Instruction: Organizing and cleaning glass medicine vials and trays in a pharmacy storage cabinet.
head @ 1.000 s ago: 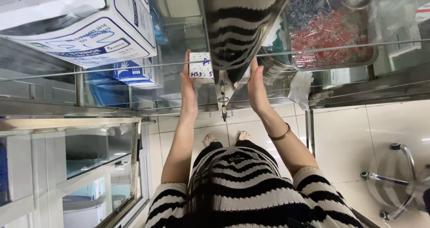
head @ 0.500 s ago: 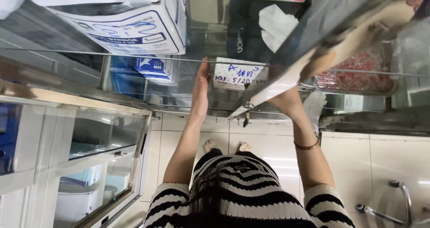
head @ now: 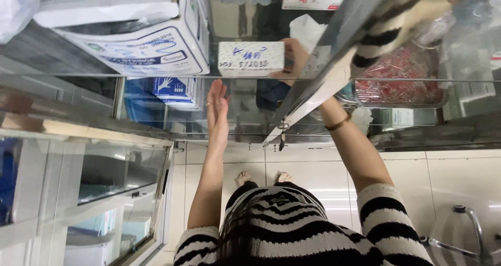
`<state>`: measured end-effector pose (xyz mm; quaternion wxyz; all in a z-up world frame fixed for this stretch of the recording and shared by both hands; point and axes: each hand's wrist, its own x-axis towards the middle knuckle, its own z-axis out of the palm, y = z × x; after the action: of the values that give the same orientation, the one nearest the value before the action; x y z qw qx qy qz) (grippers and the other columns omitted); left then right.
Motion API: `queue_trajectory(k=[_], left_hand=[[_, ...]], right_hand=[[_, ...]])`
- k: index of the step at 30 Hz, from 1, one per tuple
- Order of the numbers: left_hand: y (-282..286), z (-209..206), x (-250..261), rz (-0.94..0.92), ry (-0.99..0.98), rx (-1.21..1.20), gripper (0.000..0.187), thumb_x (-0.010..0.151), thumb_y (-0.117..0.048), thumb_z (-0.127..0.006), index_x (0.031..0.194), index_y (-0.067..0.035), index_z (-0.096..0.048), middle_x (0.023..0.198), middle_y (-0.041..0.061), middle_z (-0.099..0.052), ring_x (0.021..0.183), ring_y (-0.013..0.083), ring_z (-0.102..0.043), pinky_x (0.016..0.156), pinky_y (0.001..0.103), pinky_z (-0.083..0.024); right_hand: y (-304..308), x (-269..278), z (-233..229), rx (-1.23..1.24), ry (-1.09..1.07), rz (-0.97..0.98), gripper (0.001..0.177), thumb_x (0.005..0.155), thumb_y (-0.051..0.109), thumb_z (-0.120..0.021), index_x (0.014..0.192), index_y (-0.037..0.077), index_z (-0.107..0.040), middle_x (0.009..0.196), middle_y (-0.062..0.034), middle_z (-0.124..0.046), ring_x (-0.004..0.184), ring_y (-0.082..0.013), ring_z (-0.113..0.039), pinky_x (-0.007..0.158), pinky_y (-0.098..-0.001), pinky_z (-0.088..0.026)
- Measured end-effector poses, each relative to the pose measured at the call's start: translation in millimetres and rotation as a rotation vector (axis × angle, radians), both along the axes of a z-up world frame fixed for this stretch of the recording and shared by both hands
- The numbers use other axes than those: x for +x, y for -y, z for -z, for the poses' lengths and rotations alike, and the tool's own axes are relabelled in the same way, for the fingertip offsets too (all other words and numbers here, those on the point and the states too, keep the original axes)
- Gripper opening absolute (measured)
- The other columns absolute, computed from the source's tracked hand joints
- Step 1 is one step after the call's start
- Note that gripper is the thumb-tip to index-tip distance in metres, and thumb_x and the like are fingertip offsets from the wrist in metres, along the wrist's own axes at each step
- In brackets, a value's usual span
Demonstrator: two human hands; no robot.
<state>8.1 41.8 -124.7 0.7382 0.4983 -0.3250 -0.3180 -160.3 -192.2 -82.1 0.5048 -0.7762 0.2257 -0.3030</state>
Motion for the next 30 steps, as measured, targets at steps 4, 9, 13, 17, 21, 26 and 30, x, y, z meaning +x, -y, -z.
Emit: queue_trajectory(k=[4,9,13,17,21,26,30], left_hand=[[-2.8,-0.5,2.5,0.006,0.004,-0.030,0.062,0.111,-0.032,-0.052,0.163,-0.008,-0.029,0.170,0.011,-0.032,0.157,0.0278,-0.034,0.126,0.044,-0.031],[-7.1,-11.1,-2.2,-0.009,0.021,0.009,0.057,0.111,-0.022,-0.052,0.162,-0.009,-0.031,0.169,0.008,-0.033,0.157,0.0254,-0.034,0.128,0.039,-0.028],[-2.7,-13.0,-2.8,0.003,0.084,0.044,0.058,0.108,-0.015,-0.056,0.160,-0.010,-0.032,0.168,0.006,-0.034,0.155,0.0236,-0.035,0.123,0.038,-0.031],[-2.2,-9.8,-1.3,0.006,0.134,0.040,0.056,0.106,-0.008,-0.057,0.158,-0.010,-0.035,0.167,0.006,-0.036,0.154,0.0226,-0.037,0.125,0.036,-0.032],[-4.5,-13.6,-2.1,-0.009,0.155,0.071,0.054,0.104,-0.002,-0.058,0.154,-0.007,-0.041,0.163,0.007,-0.043,0.150,0.0223,-0.042,0.124,0.036,-0.034],[-6.2,-19.0,-2.4,0.023,0.163,0.094,0.051,0.104,0.001,-0.058,0.152,-0.006,-0.042,0.160,0.008,-0.046,0.149,0.0207,-0.045,0.127,0.036,-0.034],[-6.7,-9.2,3.1,0.019,0.127,0.087,0.049,0.102,0.001,-0.059,0.149,-0.004,-0.045,0.153,0.008,-0.051,0.146,0.0201,-0.048,0.125,0.035,-0.035]], right_hand=[[-2.7,-10.9,-7.3,0.044,0.017,-0.046,0.092,0.082,0.013,-0.091,0.153,0.003,-0.034,0.153,-0.0157,-0.045,0.146,-0.0316,-0.044,0.112,-0.0475,-0.049],[25.6,-40.5,6.8,-0.370,0.081,0.207,0.072,0.098,0.034,-0.074,0.151,-0.002,-0.042,0.154,-0.0161,-0.052,0.143,-0.0331,-0.050,0.124,-0.0506,-0.039],[47.4,-44.2,8.6,-0.328,0.076,0.284,0.072,0.103,0.046,-0.064,0.150,-0.004,-0.041,0.153,-0.0150,-0.053,0.142,-0.0338,-0.051,0.126,-0.0517,-0.036],[56.7,-30.5,48.6,-0.931,-0.748,0.423,0.068,0.087,0.030,-0.065,0.146,-0.002,-0.048,0.155,-0.0243,-0.044,0.143,-0.0449,-0.038,0.111,-0.0698,-0.026],[32.2,-24.4,49.0,-0.799,-0.514,0.473,0.057,0.093,0.005,-0.061,0.149,0.004,-0.050,0.157,-0.0242,-0.041,0.145,-0.0461,-0.037,0.113,-0.0624,-0.034],[21.6,-32.4,47.8,-0.824,-0.567,0.463,0.061,0.086,-0.006,-0.056,0.147,0.003,-0.052,0.157,-0.0202,-0.045,0.144,-0.0430,-0.042,0.114,-0.0539,-0.041],[-13.1,-35.9,21.5,-0.812,-0.629,0.466,0.060,0.082,-0.003,-0.060,0.142,-0.002,-0.052,0.150,-0.0244,-0.049,0.137,-0.0439,-0.048,0.104,-0.0475,-0.047]])
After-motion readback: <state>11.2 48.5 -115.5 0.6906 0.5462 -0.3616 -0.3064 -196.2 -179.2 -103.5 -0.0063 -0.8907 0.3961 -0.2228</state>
